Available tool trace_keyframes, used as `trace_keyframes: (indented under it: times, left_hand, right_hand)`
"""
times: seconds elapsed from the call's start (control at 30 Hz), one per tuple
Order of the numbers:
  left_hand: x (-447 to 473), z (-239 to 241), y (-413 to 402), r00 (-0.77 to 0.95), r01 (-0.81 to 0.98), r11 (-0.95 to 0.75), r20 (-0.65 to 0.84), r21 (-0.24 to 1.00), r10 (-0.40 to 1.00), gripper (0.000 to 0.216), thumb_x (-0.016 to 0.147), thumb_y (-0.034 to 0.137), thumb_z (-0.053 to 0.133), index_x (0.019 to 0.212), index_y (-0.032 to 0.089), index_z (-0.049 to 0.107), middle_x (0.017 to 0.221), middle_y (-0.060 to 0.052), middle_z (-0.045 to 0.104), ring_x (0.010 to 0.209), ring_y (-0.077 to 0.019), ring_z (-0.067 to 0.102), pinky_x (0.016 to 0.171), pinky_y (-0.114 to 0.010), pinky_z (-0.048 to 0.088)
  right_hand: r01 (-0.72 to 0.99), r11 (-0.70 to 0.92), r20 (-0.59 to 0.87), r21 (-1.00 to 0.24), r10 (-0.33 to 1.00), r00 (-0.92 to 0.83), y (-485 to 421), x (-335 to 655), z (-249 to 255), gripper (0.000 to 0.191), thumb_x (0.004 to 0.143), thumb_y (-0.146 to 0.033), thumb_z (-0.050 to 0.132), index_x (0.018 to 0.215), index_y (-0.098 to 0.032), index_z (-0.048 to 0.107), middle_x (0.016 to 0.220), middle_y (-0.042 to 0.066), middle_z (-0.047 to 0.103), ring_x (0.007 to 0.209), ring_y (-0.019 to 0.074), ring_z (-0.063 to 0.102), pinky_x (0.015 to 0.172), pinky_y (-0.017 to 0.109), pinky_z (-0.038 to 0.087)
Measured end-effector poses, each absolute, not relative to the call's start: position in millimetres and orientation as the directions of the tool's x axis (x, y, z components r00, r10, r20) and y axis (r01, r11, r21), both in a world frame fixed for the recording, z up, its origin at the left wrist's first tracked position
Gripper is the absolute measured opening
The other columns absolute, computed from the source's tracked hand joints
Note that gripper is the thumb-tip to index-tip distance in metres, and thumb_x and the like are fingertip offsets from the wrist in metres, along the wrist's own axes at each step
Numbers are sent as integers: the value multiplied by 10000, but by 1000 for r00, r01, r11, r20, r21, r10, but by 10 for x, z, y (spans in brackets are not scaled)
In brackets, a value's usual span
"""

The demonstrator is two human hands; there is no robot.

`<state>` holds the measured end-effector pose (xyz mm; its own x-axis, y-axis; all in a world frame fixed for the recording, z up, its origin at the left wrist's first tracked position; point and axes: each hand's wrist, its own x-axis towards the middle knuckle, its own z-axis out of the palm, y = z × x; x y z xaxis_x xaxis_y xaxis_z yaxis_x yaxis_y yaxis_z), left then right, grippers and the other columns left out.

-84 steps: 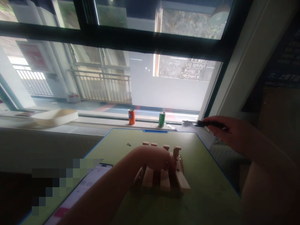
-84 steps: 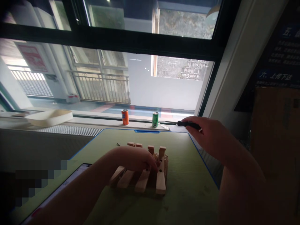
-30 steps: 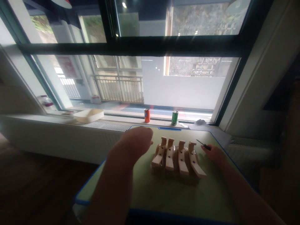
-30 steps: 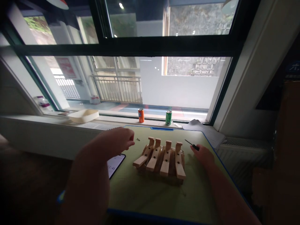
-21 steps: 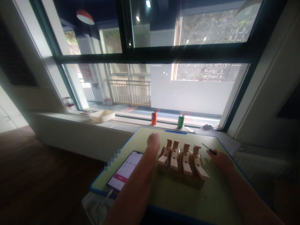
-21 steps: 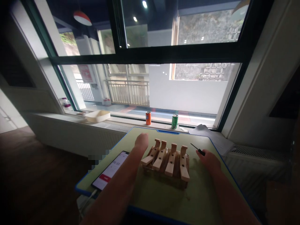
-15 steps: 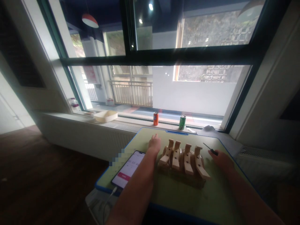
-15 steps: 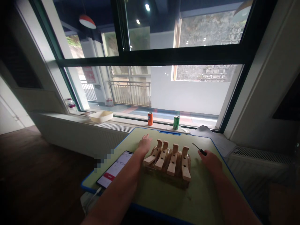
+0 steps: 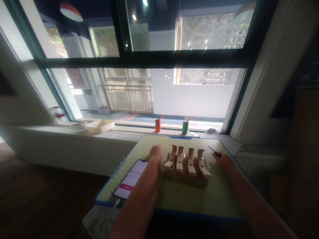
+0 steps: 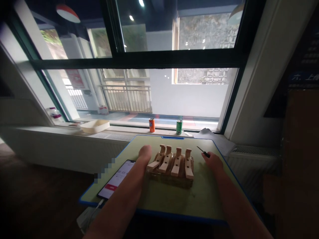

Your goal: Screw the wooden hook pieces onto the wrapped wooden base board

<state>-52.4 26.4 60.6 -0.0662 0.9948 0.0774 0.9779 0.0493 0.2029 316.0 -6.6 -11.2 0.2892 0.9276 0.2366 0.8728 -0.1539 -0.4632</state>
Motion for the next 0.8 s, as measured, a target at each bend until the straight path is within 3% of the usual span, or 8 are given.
trace_keyframes:
  times: [0.2,0.4,0.5,0.57,0.63,0.7,0.8]
  left_hand:
    - [-561,506,361,-88,944,30,165,328,982,197,751,92,474,822,82,657,885,-177,647,861,-238,612,732,-299,456]
    - [-650,694,358,-118,834,-133,409,535,905,263,847,167,384,1011,131,586,1056,-137,603,945,-205,590,820,-301,458]
    - [-614,793,363,-119,741,-234,466,629,877,281,877,273,371,1056,150,549,1023,-98,612,799,-150,624,706,-264,511]
    - [-546,824,352,-111,561,-343,479,754,871,285,857,330,426,1036,146,550,948,-76,625,730,-130,626,643,-253,529]
    - [-464,838,321,-85,221,-439,466,871,881,287,793,349,537,977,130,570,845,-55,632,714,-127,625,675,-279,542]
    - [-394,847,276,-4,-105,-428,430,898,903,290,716,326,640,911,117,589,752,-31,627,703,-125,624,743,-321,538]
    - [-350,867,194,153,-258,-328,374,909,915,272,680,285,688,878,123,595,727,-13,627,710,-121,627,794,-339,520]
  right_hand:
    - [860,-146,260,-488,916,304,-86,3130,-118,434,781,-572,447,792,-183,640,739,69,662,703,193,595,579,255,348]
    - [845,-127,272,-520,913,305,-67,3122,-113,430,771,-572,454,770,-175,620,728,75,646,676,192,574,566,264,329]
    - [837,-90,285,-540,916,282,-53,3090,-90,428,763,-571,463,723,-173,614,674,75,626,611,183,546,537,272,304]
    - [831,-41,293,-555,925,242,-59,3028,-53,454,768,-580,445,622,-172,583,587,64,582,564,173,513,527,280,288]
    - [816,35,297,-576,940,170,-89,2929,0,479,761,-593,445,538,-178,529,519,40,525,536,159,477,527,283,283]
    - [781,127,288,-611,955,71,-144,2811,64,461,734,-590,488,526,-179,501,512,14,498,537,144,454,533,278,294]
    - [696,226,242,-682,967,-77,-252,2676,160,383,713,-522,547,569,-170,511,554,-6,503,562,130,449,542,265,328]
